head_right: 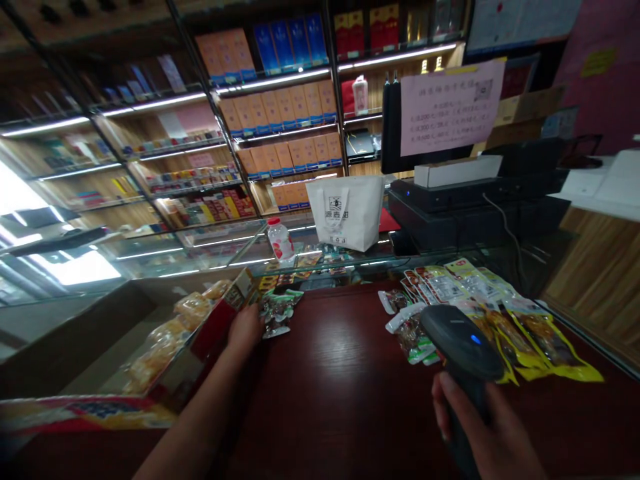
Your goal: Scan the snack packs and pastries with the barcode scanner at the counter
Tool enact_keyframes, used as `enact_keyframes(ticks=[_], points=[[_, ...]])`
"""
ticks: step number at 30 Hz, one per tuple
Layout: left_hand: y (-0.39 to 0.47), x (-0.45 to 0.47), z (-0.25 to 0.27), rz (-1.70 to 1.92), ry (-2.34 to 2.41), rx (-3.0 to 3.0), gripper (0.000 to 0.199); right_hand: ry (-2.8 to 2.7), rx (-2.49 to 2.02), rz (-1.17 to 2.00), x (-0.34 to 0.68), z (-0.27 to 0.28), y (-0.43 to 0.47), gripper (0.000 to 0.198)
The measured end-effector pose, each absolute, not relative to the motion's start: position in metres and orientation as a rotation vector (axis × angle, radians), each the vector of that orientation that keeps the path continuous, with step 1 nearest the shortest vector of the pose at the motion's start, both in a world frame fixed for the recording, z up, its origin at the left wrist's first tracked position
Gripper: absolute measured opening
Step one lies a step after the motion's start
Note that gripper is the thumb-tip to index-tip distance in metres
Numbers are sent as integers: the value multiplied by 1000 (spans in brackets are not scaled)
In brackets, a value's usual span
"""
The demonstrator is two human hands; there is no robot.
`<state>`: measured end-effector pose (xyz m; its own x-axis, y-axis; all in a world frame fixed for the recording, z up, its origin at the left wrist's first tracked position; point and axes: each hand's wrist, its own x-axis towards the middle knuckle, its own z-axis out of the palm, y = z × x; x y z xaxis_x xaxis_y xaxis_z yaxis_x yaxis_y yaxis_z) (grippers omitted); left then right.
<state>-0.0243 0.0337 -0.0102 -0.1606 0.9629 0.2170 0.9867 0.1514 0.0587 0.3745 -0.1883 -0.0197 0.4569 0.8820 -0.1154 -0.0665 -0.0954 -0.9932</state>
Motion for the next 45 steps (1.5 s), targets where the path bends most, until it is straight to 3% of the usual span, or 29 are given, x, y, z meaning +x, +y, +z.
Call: enact_keyframes(ticks=[5,12,17,21,23,28,34,37,41,45], points=[[42,-25,-17,-198,-2270,-1950,25,-824,-1527,980,356,12,-191,69],[37,-22,4,-437,-2211,-1863,22,-861,-1517,1023,360,-14,-196,64],[12,9,19,-1427,-2219,-1966,16,-906,-1459,1055,349,-17,-193,58],[-25,54,14,-2265,-2182,-2191,35,-880,-1338,1169,330,-11,-187,57],[-48,76,11,-2405,-2090,-2258,36,-801,-1273,1229,320,-9,-183,58],[-98,111,4,-1867,-1487,-2437,10,-568,-1119,1288,296,0,-174,70],[-114,121,-1,-1512,-683,-2656,41,-417,-1066,1292,290,2,-165,69],[-116,121,2,-1482,-573,-2638,40,-355,-1081,1245,293,-6,-162,68],[-118,119,0,-1463,-530,-2636,25,-359,-1025,1246,296,-16,-160,57],[-120,123,-11,-1748,-971,-2573,20,-319,-993,1195,292,-18,-160,60]])
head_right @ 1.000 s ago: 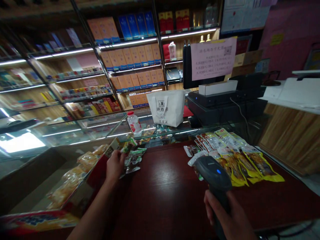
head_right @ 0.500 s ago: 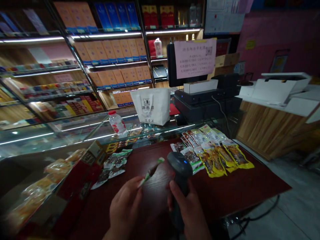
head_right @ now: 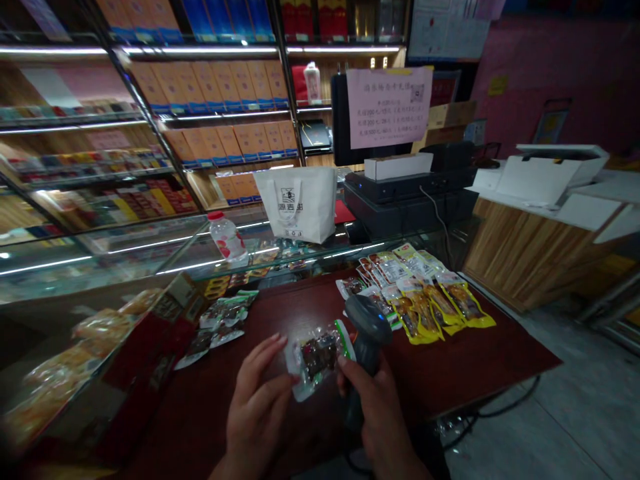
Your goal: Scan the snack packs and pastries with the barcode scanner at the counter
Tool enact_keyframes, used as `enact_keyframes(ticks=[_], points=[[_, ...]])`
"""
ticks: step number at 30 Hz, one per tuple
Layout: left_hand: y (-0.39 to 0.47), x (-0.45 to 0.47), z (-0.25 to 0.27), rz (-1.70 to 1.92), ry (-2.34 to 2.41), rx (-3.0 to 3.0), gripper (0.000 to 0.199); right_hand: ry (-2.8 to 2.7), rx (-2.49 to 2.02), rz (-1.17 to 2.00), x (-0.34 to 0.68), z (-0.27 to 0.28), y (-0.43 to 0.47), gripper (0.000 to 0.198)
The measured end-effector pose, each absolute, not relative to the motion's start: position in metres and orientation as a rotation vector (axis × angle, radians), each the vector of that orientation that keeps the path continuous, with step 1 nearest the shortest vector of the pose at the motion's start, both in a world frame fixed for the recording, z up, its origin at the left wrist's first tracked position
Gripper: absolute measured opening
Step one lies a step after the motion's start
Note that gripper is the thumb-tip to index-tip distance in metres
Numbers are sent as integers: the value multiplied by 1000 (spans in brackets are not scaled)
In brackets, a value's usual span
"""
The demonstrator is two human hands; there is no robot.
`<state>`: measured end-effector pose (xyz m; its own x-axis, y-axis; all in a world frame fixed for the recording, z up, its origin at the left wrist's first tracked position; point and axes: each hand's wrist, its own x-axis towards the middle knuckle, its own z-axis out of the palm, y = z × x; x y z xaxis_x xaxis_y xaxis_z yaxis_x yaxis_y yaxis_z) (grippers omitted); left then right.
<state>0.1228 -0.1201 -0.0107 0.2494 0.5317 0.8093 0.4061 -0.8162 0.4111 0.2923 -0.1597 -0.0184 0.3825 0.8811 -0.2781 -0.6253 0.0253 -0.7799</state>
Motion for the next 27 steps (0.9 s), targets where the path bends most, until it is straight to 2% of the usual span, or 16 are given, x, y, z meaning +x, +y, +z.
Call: enact_keyframes(ticks=[2,5,9,13,19,24,27], points=[[-122,127,-15,1540,991,1933,28,-312,-986,1155,291,-19,-159,58],[-125,133,-14,1198,914,1289,37,-310,-963,1102,290,-21,-159,54],[-132,138,-4,899,793,867,48,-317,-993,1024,288,-25,-159,54],[-135,143,0,859,871,799,53,-340,-1036,1015,286,-29,-160,56],[-117,142,-4,1021,1039,760,53,-515,-1091,1045,295,-28,-163,56],[-95,134,-5,1163,1086,812,53,-645,-1149,959,312,-20,-175,41],[-84,132,-8,1213,1103,838,52,-813,-1144,1058,318,-14,-185,39]])
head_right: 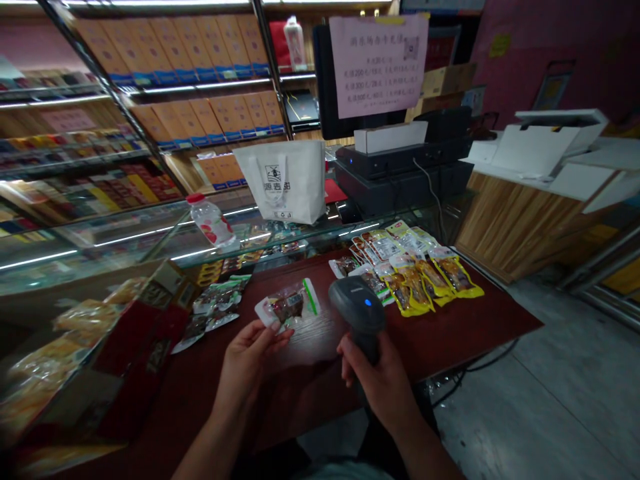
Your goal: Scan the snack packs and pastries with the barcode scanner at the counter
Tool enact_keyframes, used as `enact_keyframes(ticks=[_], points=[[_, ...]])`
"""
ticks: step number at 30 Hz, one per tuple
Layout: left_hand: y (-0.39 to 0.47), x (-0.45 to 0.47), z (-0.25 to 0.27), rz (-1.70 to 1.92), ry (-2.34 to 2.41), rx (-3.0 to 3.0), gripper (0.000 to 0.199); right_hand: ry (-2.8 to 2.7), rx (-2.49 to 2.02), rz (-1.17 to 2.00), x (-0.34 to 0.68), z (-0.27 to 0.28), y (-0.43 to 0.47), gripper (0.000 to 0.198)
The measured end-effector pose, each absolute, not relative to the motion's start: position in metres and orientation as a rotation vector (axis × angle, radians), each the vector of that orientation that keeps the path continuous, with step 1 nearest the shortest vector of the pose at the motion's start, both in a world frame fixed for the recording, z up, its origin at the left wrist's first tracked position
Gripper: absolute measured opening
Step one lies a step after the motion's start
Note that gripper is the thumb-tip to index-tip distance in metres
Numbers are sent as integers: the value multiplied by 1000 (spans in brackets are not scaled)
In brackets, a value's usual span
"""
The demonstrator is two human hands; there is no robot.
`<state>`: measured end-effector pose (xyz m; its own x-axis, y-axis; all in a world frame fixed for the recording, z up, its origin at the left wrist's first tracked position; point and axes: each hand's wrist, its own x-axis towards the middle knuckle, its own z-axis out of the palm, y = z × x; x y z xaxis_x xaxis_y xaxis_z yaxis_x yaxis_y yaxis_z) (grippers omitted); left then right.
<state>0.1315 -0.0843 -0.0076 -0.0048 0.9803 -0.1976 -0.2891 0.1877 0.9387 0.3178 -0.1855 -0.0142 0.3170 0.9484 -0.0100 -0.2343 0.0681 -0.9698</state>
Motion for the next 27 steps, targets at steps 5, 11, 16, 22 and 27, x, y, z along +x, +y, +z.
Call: enact_keyframes(ticks=[5,11,16,22,27], points=[[-72,130,-13,1266,1113,876,48,-966,-1121,1250,315,-7,-196,41],[-66,130,-15,1285,1143,913,46,-1032,-1164,1269,314,-4,-194,39],[-66,130,-14,1297,1156,949,43,-1034,-1161,1272,314,-3,-193,39],[-64,131,-15,1291,1182,1023,36,-1004,-1195,1232,311,-2,-193,39],[-65,132,-14,1260,1213,1079,31,-1023,-1215,1218,312,-5,-193,39]])
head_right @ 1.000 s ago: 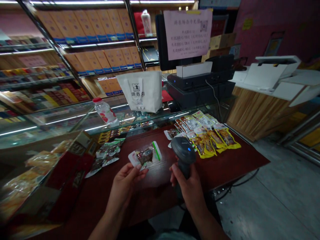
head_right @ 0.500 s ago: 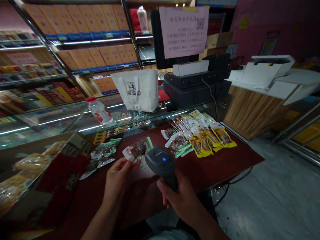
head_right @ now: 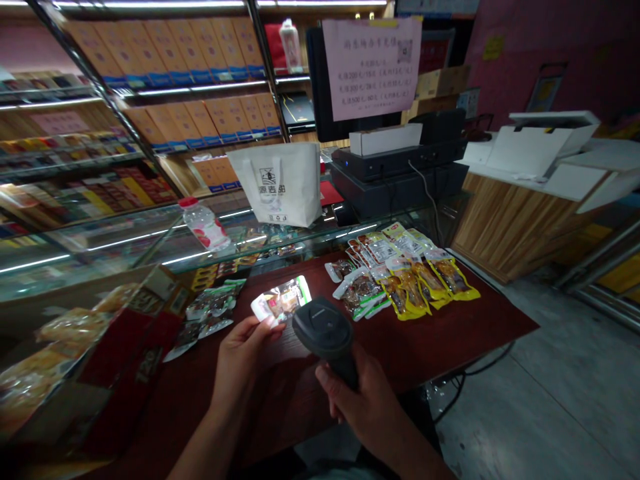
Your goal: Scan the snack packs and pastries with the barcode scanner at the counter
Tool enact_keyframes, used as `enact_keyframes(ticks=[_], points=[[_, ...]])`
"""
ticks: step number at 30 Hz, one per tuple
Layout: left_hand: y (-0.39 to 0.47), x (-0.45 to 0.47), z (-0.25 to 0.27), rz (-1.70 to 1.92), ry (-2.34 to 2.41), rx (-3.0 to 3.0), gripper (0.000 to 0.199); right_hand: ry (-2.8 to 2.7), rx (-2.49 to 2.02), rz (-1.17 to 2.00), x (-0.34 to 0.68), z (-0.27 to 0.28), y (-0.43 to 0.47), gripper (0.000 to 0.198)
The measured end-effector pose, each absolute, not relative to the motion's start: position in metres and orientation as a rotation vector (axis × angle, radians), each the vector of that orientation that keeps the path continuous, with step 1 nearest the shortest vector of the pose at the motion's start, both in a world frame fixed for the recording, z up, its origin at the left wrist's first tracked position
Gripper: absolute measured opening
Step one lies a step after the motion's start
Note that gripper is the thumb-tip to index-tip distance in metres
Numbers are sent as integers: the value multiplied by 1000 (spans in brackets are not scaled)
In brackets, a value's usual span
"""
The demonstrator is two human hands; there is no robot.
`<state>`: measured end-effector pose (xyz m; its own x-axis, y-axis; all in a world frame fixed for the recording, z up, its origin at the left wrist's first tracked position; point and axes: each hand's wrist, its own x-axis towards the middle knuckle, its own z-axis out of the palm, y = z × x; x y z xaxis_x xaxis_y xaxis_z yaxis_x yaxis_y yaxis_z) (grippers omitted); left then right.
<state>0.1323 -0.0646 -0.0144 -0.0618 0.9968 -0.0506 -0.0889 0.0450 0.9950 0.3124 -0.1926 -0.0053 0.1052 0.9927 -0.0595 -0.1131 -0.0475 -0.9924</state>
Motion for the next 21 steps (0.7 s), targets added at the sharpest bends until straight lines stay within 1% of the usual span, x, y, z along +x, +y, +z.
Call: enact_keyframes(ticks=[7,11,13,17,19,21], points=[[-63,133,-16,1268,1181,982,42,-1012,-1214,1230,314,-11,-191,40],[-46,140,-19,1185,1127,909,45,-909,-1238,1191,323,-17,-188,46],[-29,150,-20,1138,1092,864,40,-828,-1275,1115,334,-18,-187,49],[15,182,-20,1087,1075,821,18,-689,-1336,991,359,-17,-188,52],[34,202,-22,1087,1070,822,14,-657,-1364,966,370,-15,-190,54],[48,222,-26,1082,1070,829,15,-637,-1379,949,377,-14,-193,55]])
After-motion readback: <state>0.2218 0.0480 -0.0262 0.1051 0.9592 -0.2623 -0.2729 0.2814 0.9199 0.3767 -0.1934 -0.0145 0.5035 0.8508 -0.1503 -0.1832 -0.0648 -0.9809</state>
